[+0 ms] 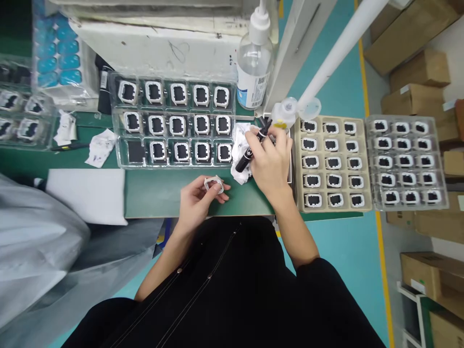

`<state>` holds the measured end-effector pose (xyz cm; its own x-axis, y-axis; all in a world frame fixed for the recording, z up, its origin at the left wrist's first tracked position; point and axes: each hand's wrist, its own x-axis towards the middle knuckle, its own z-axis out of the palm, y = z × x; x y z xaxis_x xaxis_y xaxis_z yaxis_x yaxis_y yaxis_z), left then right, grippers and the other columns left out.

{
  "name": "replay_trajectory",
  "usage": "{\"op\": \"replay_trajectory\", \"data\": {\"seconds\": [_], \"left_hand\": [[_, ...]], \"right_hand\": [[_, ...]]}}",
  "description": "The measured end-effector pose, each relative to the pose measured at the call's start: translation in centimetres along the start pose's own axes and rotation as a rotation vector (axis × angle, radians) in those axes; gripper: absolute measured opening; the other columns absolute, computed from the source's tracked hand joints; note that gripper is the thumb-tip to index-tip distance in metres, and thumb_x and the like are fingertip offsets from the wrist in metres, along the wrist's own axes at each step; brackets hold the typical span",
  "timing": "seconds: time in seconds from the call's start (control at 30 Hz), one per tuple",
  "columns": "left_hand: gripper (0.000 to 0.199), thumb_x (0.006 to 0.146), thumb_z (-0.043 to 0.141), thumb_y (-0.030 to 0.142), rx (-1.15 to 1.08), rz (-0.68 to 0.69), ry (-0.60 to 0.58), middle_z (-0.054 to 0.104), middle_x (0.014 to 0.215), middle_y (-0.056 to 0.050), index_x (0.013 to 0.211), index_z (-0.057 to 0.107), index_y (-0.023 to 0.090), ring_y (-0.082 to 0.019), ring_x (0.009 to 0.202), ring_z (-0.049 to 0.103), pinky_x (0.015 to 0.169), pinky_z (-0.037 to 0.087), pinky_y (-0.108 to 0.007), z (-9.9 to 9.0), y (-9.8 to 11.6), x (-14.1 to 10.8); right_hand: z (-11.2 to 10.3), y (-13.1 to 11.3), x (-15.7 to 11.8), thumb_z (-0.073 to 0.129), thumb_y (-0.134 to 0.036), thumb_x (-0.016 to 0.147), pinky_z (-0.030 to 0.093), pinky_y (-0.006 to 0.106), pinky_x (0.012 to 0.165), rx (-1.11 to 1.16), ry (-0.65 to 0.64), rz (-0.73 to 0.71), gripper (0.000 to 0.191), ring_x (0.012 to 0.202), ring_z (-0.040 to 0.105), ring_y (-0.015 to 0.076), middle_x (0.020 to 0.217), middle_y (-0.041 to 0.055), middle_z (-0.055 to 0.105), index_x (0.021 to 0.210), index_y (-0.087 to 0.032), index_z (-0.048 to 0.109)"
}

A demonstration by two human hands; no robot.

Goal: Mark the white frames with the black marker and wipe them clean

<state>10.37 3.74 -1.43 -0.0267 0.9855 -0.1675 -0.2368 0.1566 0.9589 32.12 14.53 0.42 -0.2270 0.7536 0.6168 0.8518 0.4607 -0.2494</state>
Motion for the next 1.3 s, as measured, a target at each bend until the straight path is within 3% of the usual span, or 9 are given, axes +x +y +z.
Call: {"op": "replay_trajectory", "data": {"seconds": [0.07,0.23,0.37,0.6,0.73,0.87,1.0,1.13,1.3], "left_hand": [[0.037,0.103,0.09,0.052,-0.011,0.01,-0.009,0.091,0.098,-0.012,0.104,0.082,0.016,-0.017,0.069,0.081,0.067,0.068,-0.028,0.1,0.0,0.1],[0.038,0.103,0.09,0.054,-0.032,0.033,-0.019,0.091,0.096,-0.012,0.103,0.081,0.017,-0.017,0.068,0.081,0.067,0.068,-0.029,0.1,0.1,0.0],[0.036,0.104,0.09,0.052,-0.065,0.066,-0.025,0.091,0.096,-0.012,0.103,0.081,0.017,-0.018,0.069,0.082,0.066,0.068,-0.029,0.4,0.7,-0.4],[0.033,0.111,0.081,0.053,-0.102,0.091,-0.178,0.084,0.15,-0.018,0.118,0.081,0.02,-0.021,0.083,0.089,0.08,0.075,-0.035,3.4,0.1,-0.2],[0.032,0.114,0.077,0.053,0.069,0.18,-0.186,0.091,0.121,-0.011,0.123,0.083,0.022,-0.023,0.096,0.087,0.092,0.07,-0.034,4.6,-1.2,0.6],[0.03,0.116,0.074,0.05,0.188,0.247,-0.2,0.09,0.101,-0.007,0.119,0.084,0.022,-0.022,0.088,0.083,0.082,0.064,-0.031,4.4,-1.2,0.8],[0.031,0.117,0.07,0.05,0.183,0.265,-0.25,0.087,0.097,-0.006,0.117,0.083,0.022,-0.02,0.085,0.082,0.079,0.062,-0.028,3.9,-0.8,0.5],[0.033,0.117,0.071,0.051,0.146,0.272,-0.243,0.088,0.101,-0.008,0.116,0.082,0.02,-0.022,0.088,0.084,0.081,0.065,-0.03,3.5,-0.9,0.2],[0.029,0.119,0.07,0.046,0.23,0.37,-0.206,0.089,0.102,-0.007,0.121,0.083,0.02,-0.019,0.085,0.083,0.08,0.062,-0.028,2.9,-0.9,-0.1]], "right_hand": [[0.5,0.5,-0.2,0.054,-0.011,0.107,0.066,0.068,0.109,-0.026,0.081,-0.035,0.042,0.119,0.08,0.0366,0.107,0.0087,0.083,0.134,-0.031,0.078],[-1.0,1.5,-2.2,0.059,-0.018,0.102,0.068,0.055,0.09,0.082,0.351,-0.104,0.034,0.103,0.081,0.0314,0.111,0.0076,0.08,0.129,-0.032,0.074],[-2.5,1.6,-4.6,0.068,-0.024,0.102,0.067,0.055,0.093,0.205,0.454,-0.077,0.032,0.102,0.082,0.0304,0.115,0.0058,0.085,0.132,-0.037,0.067],[-2.5,0.2,-7.7,0.072,-0.034,0.103,0.069,0.066,0.107,0.225,0.306,0.031,0.023,0.13,0.083,0.0351,0.144,0.0083,0.083,0.118,-0.036,0.055],[-2.2,0.0,-7.0,0.076,-0.032,0.103,0.072,0.059,0.1,0.208,0.312,0.012,0.023,0.129,0.082,0.0337,0.143,0.0108,0.083,0.12,-0.034,0.06],[-2.0,0.5,-5.6,0.078,-0.033,0.103,0.07,0.053,0.095,0.239,0.354,0.006,0.028,0.11,0.083,0.0301,0.121,0.0073,0.086,0.128,-0.032,0.066],[-1.5,0.3,-4.7,0.074,-0.035,0.106,0.07,0.056,0.101,0.345,0.282,-0.063,0.025,0.115,0.085,0.0312,0.126,0.0071,0.088,0.131,-0.033,0.071],[-0.9,-0.3,-4.4,0.071,-0.041,0.109,0.072,0.062,0.106,0.545,0.283,0.04,0.015,0.128,0.085,0.0331,0.136,0.0063,0.088,0.119,-0.033,0.065],[-0.7,-0.3,-4.6,0.073,-0.028,0.107,0.07,0.058,0.109,0.581,0.157,-0.054,0.015,0.13,0.085,0.0317,0.138,0.0025,0.089,0.098,-0.031,0.062]]}}
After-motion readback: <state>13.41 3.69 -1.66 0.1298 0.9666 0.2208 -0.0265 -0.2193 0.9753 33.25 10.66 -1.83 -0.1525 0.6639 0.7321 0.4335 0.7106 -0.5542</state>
